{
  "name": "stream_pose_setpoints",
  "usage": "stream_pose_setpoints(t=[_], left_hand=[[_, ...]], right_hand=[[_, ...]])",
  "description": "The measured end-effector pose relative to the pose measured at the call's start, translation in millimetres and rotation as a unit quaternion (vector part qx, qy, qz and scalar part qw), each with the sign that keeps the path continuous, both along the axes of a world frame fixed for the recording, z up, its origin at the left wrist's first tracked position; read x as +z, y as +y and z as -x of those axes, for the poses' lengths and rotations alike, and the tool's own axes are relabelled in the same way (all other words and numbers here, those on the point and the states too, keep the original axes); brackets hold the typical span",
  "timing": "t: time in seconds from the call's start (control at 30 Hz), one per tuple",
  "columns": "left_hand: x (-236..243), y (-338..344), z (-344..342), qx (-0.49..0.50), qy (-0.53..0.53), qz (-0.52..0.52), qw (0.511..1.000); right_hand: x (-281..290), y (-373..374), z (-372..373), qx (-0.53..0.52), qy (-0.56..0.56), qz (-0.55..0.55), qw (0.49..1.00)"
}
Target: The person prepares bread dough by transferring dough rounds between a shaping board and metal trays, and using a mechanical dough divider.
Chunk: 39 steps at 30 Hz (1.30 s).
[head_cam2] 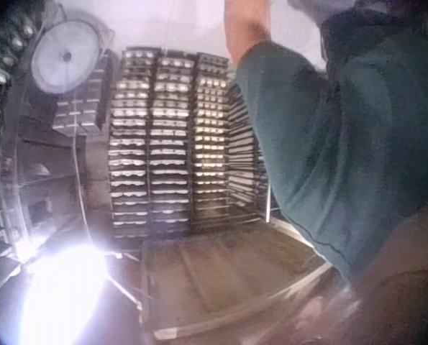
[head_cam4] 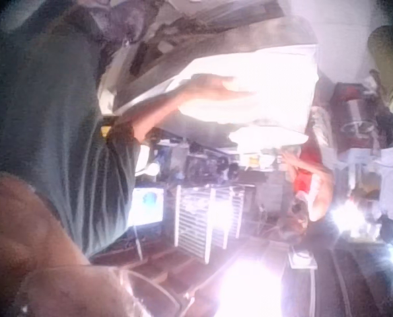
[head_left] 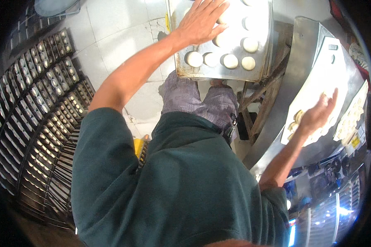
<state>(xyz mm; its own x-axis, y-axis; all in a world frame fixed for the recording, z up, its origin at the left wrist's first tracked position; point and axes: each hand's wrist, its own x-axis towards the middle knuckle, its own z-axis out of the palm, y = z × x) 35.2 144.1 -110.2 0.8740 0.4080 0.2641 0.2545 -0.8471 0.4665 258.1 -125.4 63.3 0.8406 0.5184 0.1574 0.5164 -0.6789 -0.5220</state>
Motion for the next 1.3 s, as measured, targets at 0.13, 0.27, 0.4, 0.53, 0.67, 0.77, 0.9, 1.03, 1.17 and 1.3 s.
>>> stream_pose_setpoints(t=[0.13,0.27,0.4,0.53,0.67,0.77,0.9,1.03,1.17,1.3], left_hand=[[-5,-66,64,0.016,0.048,0.086,0.995],[-4,-99,100,0.049,0.14,0.122,0.981],[-12,-95,100,0.044,0.151,0.112,0.981],[-20,-89,102,0.024,0.161,0.105,0.981],[-18,-87,104,0.018,0.163,0.085,0.983],[-18,-83,105,0.017,0.171,0.093,0.981],[-12,-88,110,0.043,0.118,0.097,0.987],[0,-107,115,0.114,0.094,0.114,0.982],[-6,-119,123,0.205,0.047,0.179,0.961],[-8,-139,123,0.204,0.059,0.171,0.962]], right_hand=[[-71,20,112,0.275,0.064,0.107,0.953],[-157,4,160,0.355,0.109,0.193,0.908],[-182,-2,159,0.387,0.069,0.219,0.893],[-179,3,162,0.388,0.062,0.238,0.888],[-159,23,162,0.368,0.08,0.183,0.908],[-170,54,161,0.374,0.052,0.169,0.91],[-189,62,156,0.397,-0.002,0.188,0.898],[-170,56,141,0.352,0.046,0.091,0.93],[-152,25,111,0.216,0.034,0.037,0.975],[-163,-6,111,0.251,0.009,0.085,0.964]])
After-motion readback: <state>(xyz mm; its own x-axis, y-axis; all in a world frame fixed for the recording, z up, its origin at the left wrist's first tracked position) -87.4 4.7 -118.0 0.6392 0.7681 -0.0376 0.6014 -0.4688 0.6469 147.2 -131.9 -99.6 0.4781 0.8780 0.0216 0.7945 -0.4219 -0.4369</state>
